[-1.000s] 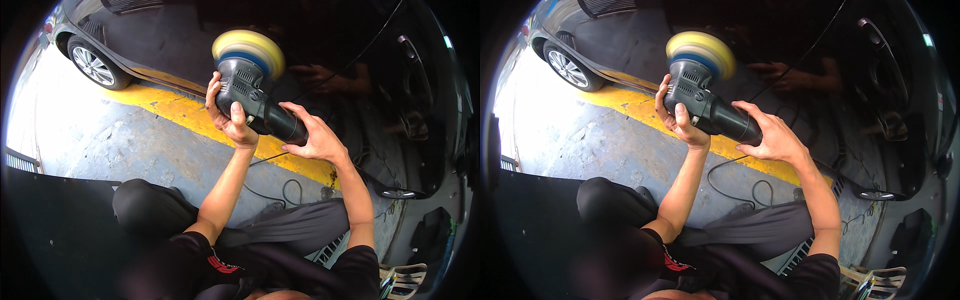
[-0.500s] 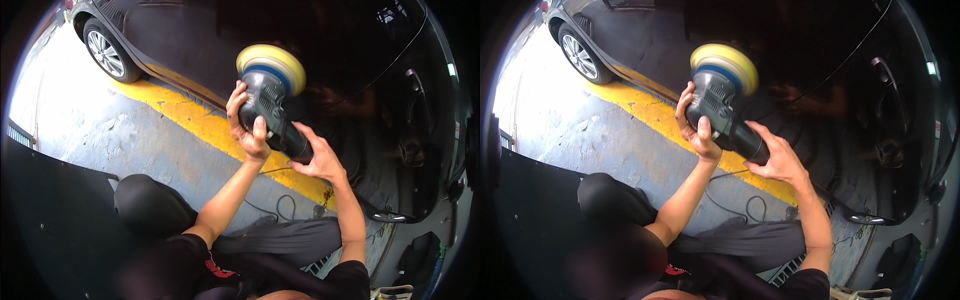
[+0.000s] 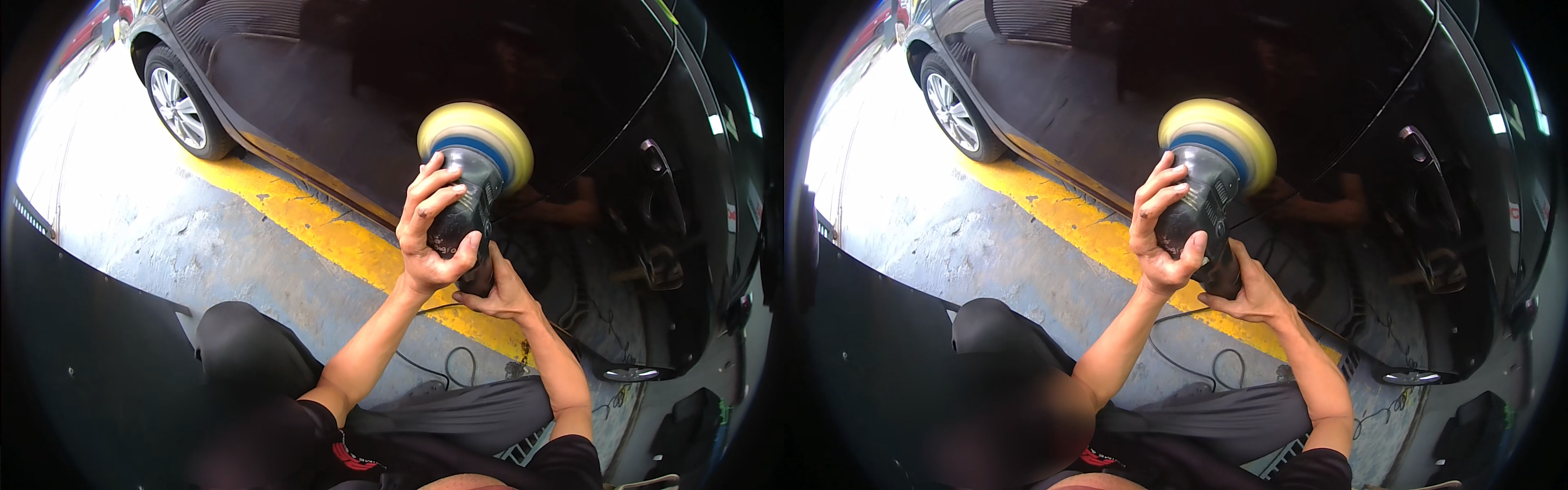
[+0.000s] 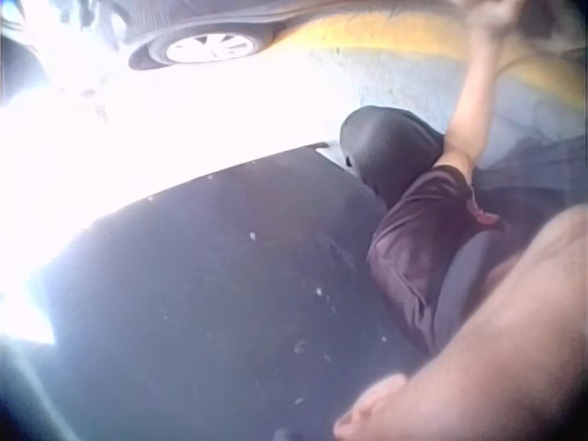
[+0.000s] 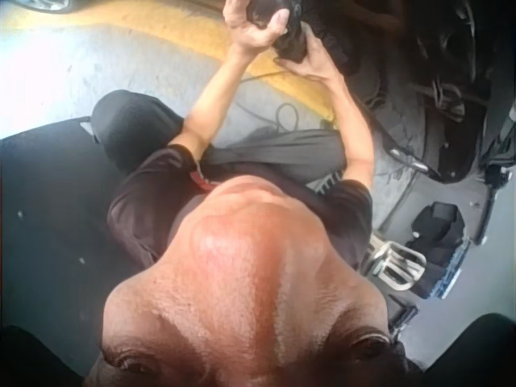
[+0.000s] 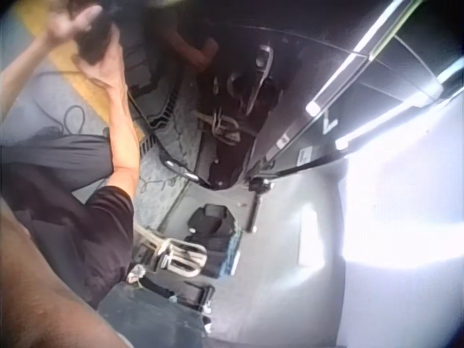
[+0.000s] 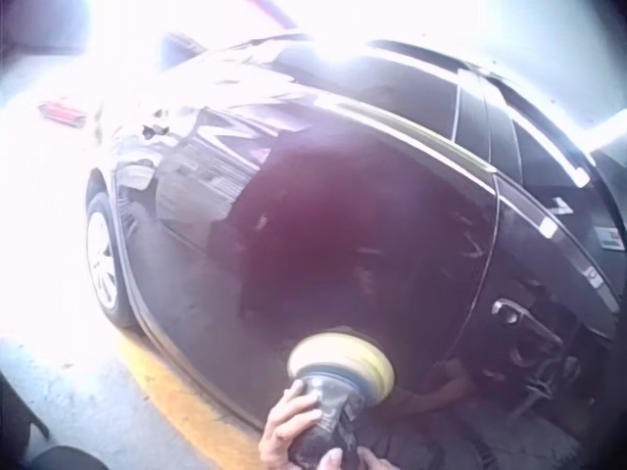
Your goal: The person uses a rotary polisher with a yellow pad to buff the side panel of a dark-colored car. They move the tool in circular motions along the vehicle's body, working on the area near the door and side mirror.
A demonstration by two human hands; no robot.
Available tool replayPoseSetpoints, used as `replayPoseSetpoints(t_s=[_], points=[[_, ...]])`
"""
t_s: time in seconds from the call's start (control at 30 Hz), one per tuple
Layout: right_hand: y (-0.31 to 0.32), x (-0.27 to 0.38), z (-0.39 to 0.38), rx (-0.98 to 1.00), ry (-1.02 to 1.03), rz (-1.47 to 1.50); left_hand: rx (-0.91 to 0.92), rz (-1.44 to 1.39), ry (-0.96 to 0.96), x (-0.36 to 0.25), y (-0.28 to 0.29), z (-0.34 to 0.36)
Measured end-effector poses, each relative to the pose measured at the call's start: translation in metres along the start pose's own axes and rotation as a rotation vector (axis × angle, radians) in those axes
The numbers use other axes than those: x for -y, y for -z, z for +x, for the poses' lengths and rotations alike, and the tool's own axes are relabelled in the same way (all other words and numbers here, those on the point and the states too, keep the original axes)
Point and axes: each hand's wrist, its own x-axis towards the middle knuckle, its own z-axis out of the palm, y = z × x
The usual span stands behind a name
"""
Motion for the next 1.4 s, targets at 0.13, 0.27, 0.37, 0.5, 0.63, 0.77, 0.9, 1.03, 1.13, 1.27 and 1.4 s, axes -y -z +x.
replayPoseSetpoints(t_s=[0.13, 0.27, 0.37, 0.5, 0.63, 0.77, 0.9, 1.03, 1.13, 1.27, 1.4], points=[[0.002, 0.006, 0.009, -0.006, 0.048, -0.043, -0.072, -0.016, 0.025, 0.003, 0.005, 0.005], [0.003, 0.025, 0.02, -0.021, 0.039, -0.024, -0.115, -0.016, 0.062, 0.006, 0.014, 0.015], [0.001, 0.035, 0.031, -0.012, 0.019, 0.022, -0.147, -0.011, 0.056, 0.01, 0.02, 0.024], [-0.002, 0.042, 0.039, -0.026, 0.025, 0.037, -0.166, 0.001, 0.069, 0.013, 0.028, 0.031], [-0.005, 0.047, 0.045, -0.076, 0.064, -0.018, -0.188, -0.012, 0.086, 0.015, 0.031, 0.038], [-0.008, 0.056, 0.052, -0.138, 0.075, -0.051, -0.201, -0.013, 0.053, 0.017, 0.034, 0.047], [-0.013, 0.066, 0.06, -0.174, 0.047, -0.095, -0.211, 0.032, 0.075, 0.017, 0.04, 0.054], [-0.017, 0.07, 0.07, -0.175, 0.044, -0.12, -0.298, -0.013, 0.115, 0.017, 0.047, 0.063], [-0.021, 0.072, 0.079, -0.19, 0.094, -0.142, -0.323, -0.059, 0.149, 0.019, 0.053, 0.069], [-0.025, 0.077, 0.089, -0.184, 0.084, -0.141, -0.326, -0.066, 0.148, 0.024, 0.061, 0.075], [-0.029, 0.082, 0.1, -0.178, 0.103, -0.169, -0.32, 0.0, 0.167, 0.029, 0.072, 0.081]])
